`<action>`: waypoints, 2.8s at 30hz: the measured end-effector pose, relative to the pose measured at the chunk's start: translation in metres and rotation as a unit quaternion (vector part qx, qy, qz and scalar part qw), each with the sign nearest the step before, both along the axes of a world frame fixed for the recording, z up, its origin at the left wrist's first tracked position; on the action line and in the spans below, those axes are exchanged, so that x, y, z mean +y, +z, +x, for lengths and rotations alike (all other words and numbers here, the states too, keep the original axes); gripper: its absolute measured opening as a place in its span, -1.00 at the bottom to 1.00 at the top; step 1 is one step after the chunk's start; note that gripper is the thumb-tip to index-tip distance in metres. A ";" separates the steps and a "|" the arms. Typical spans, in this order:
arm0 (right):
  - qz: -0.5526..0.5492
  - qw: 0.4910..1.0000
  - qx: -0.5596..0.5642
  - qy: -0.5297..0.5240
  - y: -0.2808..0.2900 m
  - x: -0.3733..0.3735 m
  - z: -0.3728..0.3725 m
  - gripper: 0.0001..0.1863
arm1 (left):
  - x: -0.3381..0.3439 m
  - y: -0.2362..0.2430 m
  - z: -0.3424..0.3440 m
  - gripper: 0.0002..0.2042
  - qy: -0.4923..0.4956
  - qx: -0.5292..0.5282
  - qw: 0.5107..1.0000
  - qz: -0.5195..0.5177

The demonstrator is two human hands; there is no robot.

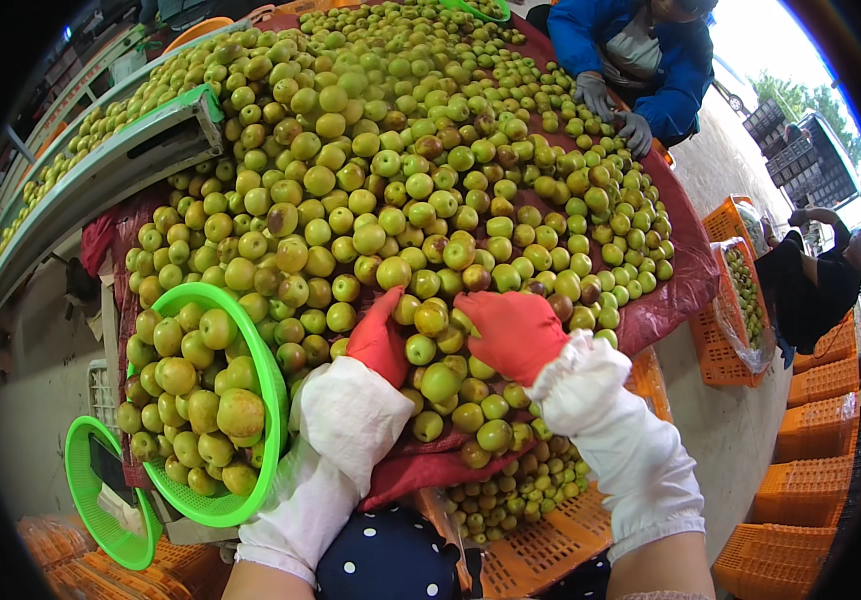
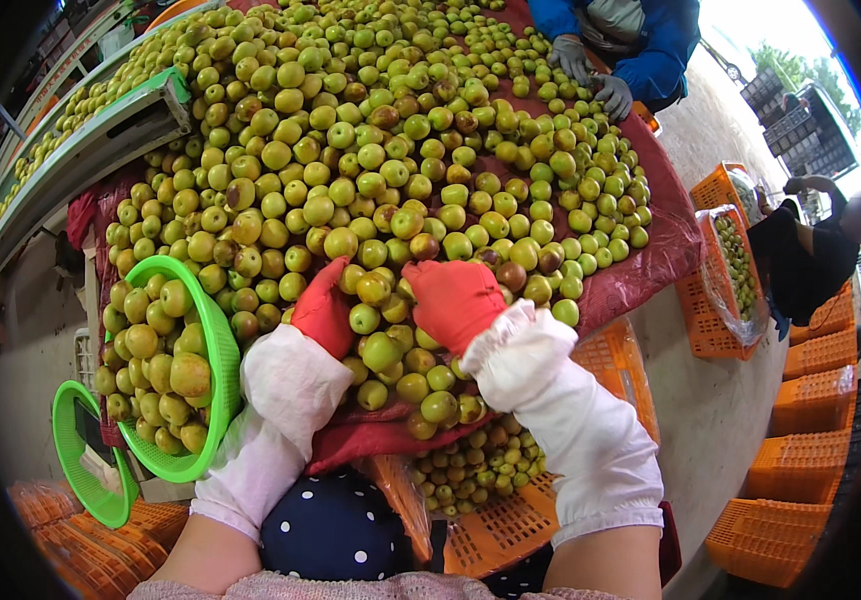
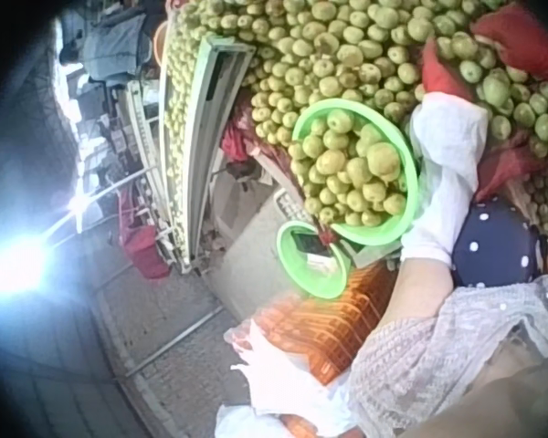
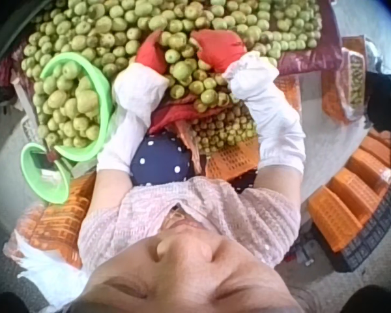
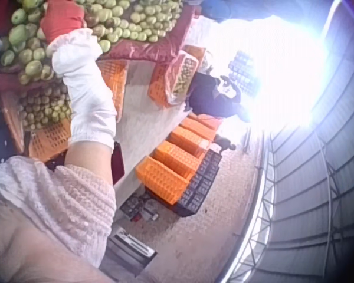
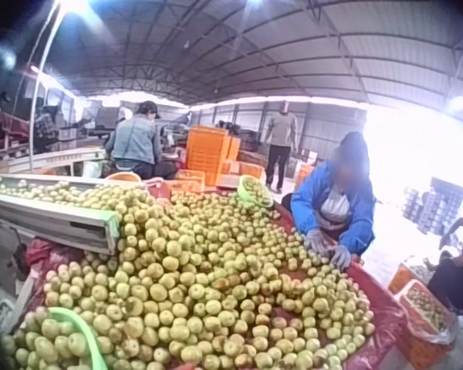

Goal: The person sorts green plums from a large pile on a table into an orange crate using both hands. They repeatedly scoop handfuls of plums and transfer them into the crate while other workers sort nearby.

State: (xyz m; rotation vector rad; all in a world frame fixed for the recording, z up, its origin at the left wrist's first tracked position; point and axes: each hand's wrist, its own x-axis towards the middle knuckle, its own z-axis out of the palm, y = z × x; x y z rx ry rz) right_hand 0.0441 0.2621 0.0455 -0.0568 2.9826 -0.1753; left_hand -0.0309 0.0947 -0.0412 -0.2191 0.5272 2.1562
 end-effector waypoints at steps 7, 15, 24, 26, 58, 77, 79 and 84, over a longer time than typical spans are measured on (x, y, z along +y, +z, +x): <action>-0.116 0.986 -0.116 -0.019 0.010 0.019 -0.013 -0.47 | 0.002 0.015 0.004 -0.54 -0.008 0.005 0.997 -0.082; -0.414 0.884 -0.212 -0.043 0.030 0.027 -0.002 -0.56 | 0.000 -0.005 0.001 -0.61 -0.072 0.059 0.990 -0.104; -0.520 0.779 -0.303 -0.178 0.031 0.018 0.002 -0.32 | -0.002 0.015 0.005 -0.45 -0.081 0.195 0.956 -0.202; -0.543 0.760 -0.295 -0.204 0.031 0.016 0.006 -0.37 | 0.000 0.014 0.006 -0.43 -0.082 0.212 0.952 -0.204; -0.293 0.804 0.186 -0.483 0.053 0.108 0.238 -0.68 | -0.009 0.004 0.007 -0.59 0.083 0.338 0.886 -0.308; -0.581 0.804 0.000 -0.129 -0.047 0.157 -0.005 -0.62 | 0.011 0.031 0.020 -0.48 -0.031 0.269 0.920 -0.282; -0.591 0.794 -0.041 -0.135 -0.037 0.145 0.005 -0.61 | 0.014 0.051 0.035 -0.48 -0.114 0.157 0.940 -0.280; -0.556 0.808 -0.187 -0.058 -0.024 0.120 0.025 -0.51 | 0.022 0.062 0.064 -0.44 -0.279 0.286 0.913 -0.084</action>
